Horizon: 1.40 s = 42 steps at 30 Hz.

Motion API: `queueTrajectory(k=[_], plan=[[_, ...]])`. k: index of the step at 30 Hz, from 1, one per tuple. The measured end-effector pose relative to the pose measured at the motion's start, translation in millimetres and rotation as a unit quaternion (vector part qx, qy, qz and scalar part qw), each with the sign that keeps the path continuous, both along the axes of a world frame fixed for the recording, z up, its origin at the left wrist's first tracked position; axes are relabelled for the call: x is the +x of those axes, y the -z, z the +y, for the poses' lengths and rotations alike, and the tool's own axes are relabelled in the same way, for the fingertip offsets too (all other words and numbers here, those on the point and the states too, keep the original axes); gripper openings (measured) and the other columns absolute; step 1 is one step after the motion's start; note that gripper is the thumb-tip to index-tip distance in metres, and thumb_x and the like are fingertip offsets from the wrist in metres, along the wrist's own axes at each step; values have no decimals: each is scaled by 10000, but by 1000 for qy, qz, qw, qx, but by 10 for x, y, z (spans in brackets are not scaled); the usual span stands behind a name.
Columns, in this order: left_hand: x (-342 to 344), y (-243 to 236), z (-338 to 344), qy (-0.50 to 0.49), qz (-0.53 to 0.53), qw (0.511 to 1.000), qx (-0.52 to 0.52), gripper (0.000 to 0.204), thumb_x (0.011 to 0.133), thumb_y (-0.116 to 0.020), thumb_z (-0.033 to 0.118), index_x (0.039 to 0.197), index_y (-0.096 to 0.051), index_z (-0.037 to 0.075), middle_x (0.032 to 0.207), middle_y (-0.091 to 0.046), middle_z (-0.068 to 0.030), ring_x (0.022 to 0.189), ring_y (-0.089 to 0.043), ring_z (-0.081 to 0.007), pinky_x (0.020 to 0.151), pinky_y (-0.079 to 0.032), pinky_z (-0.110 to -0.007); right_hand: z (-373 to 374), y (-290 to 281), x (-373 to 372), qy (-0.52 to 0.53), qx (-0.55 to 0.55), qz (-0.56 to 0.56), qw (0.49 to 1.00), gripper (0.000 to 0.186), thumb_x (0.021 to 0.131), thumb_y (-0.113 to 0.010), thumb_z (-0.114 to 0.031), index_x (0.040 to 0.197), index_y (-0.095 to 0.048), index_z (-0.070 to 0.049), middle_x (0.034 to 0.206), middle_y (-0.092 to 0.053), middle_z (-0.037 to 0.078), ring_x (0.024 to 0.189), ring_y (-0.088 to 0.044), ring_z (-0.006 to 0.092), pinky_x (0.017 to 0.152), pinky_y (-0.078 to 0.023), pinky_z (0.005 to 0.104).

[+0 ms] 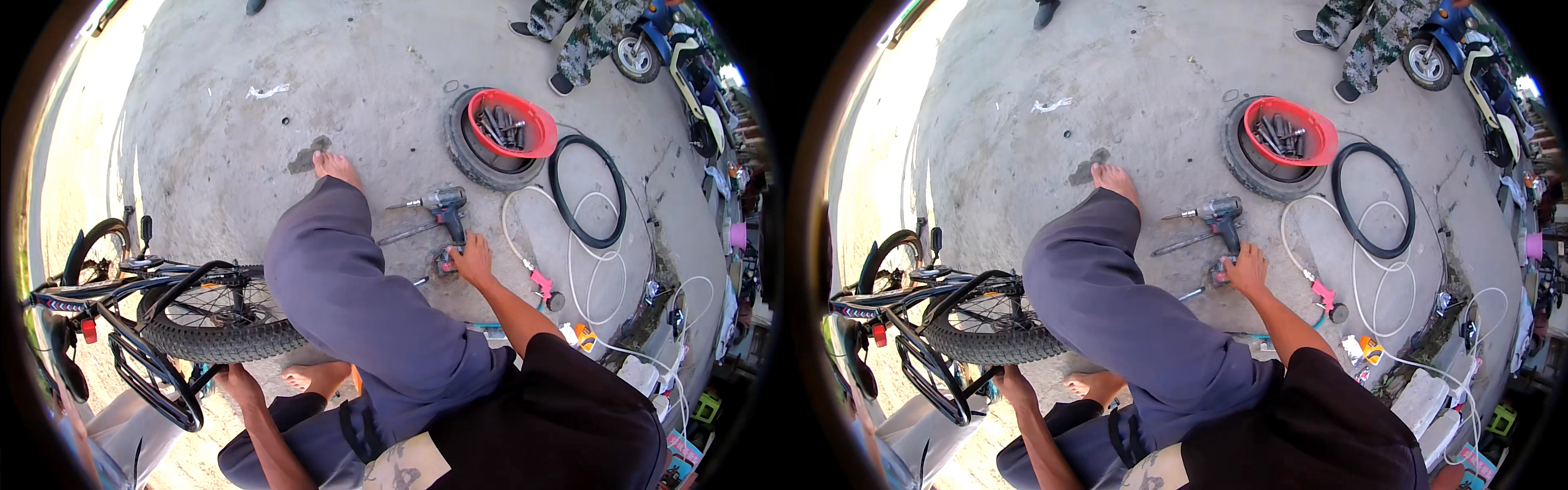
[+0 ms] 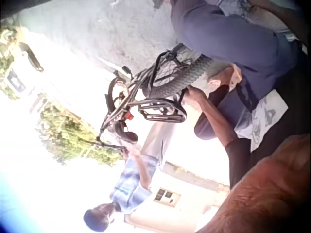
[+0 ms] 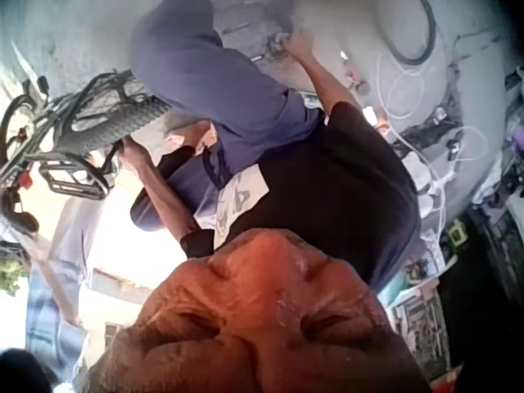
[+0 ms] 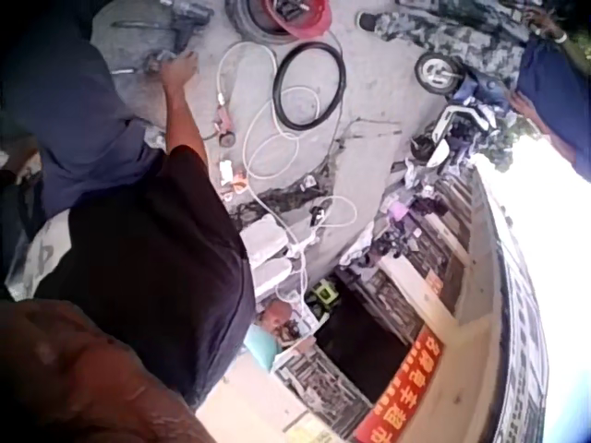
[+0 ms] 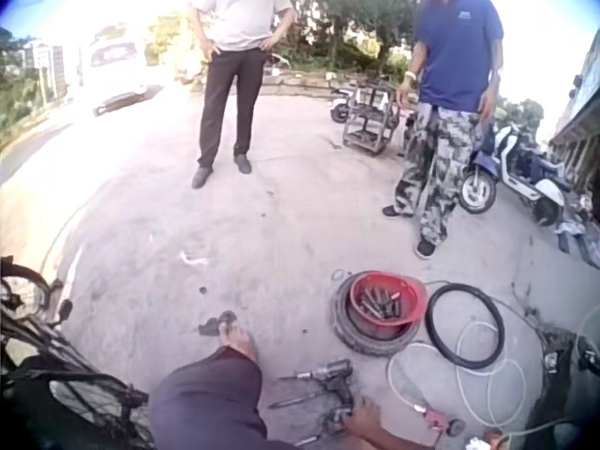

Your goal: The person unscrews bolts from the rear wheel assembly of a bicycle using a power tool, removes a rack, and then works on the chain and derailleur by hand.

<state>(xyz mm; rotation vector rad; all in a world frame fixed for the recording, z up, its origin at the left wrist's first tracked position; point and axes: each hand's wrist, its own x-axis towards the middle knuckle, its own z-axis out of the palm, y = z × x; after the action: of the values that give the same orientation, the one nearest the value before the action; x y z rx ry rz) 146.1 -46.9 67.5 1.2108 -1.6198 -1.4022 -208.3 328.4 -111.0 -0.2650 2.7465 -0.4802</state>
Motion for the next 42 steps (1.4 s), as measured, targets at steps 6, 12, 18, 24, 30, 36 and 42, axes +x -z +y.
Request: queueTrajectory(k=[6, 12, 18, 24, 30, 36, 42], plan=[[-44, 11, 4, -54, 20, 996, 65, 306, 941, -540, 77, 1207, -571, -71, 1155, -621, -101, 1024, -578, -172, 943, -434, -311, -177, 523, -820, 79, -123, -153, 977, 582, 755, -784, -305, 1161, -586, 61, 1072, -661, 206, 961, -644, 344, 852, -502, 419], [270, -199, -227, -20, -208, 977, 48, 154, 887, -582, 93, 1012, -613, 9, 967, -614, -38, 887, -523, -118, 820, -434, -295, -456, 259, -839, 223, -367, -434, 792, 352, 754, -700, -69, 1074, -578, 11, 685, -574, 77, 578, -585, 200, 548, -514, 332], [109, -405, -422, 137, -59, 985, 87, 528, 927, -625, 154, 1391, -430, -7, 1274, -555, -123, 1094, -578, -184, 922, -468, -326, -57, -1048, -785, 161, -515, -317, 780, 267, 857, -626, -84, 1107, -562, -16, 916, -628, 92, 633, -560, 168, 573, -468, 305], [118, -173, -271, 116, 54, 989, 77, 549, 824, -747, 136, 1292, -510, -29, 1227, -598, -137, 951, -626, -133, 796, -512, -286, 559, -2908, -989, 37, -573, -119, 810, 528, 963, -591, -410, 1292, -506, -5, 1025, -605, 73, 599, -459, 85, 536, -382, 246], [9, 159, -336, 40, -82, 996, 24, 409, 807, -681, 38, 1196, -564, -4, 982, -628, -94, 760, -591, -117, 694, -494, -287, 573, -4283, -361, -151, -614, -92, 769, 691, 912, -621, -500, 1328, -442, 21, 994, -567, 86, 565, -421, 93, 526, -350, 227], [-159, -129, -296, 46, -87, 995, 1, 330, 774, -724, 131, 1057, -648, -19, 756, -666, -62, 677, -594, -137, 612, -474, -307, -367, -3977, 973, -213, -511, -285, 783, 508, 854, -716, -288, 1170, -536, 68, 883, -645, 176, 539, -533, 153, 504, -438, 276], [-20, -151, -344, 78, -107, 989, 61, 557, 765, -732, 154, 1250, -515, -14, 1150, -632, -181, 996, -637, -286, 870, -502, -377, -1333, -3135, 1911, -195, -371, -341, 841, 124, 884, -657, 5, 1006, -639, 17, 866, -673, 61, 583, -543, 83, 533, -434, 236]])
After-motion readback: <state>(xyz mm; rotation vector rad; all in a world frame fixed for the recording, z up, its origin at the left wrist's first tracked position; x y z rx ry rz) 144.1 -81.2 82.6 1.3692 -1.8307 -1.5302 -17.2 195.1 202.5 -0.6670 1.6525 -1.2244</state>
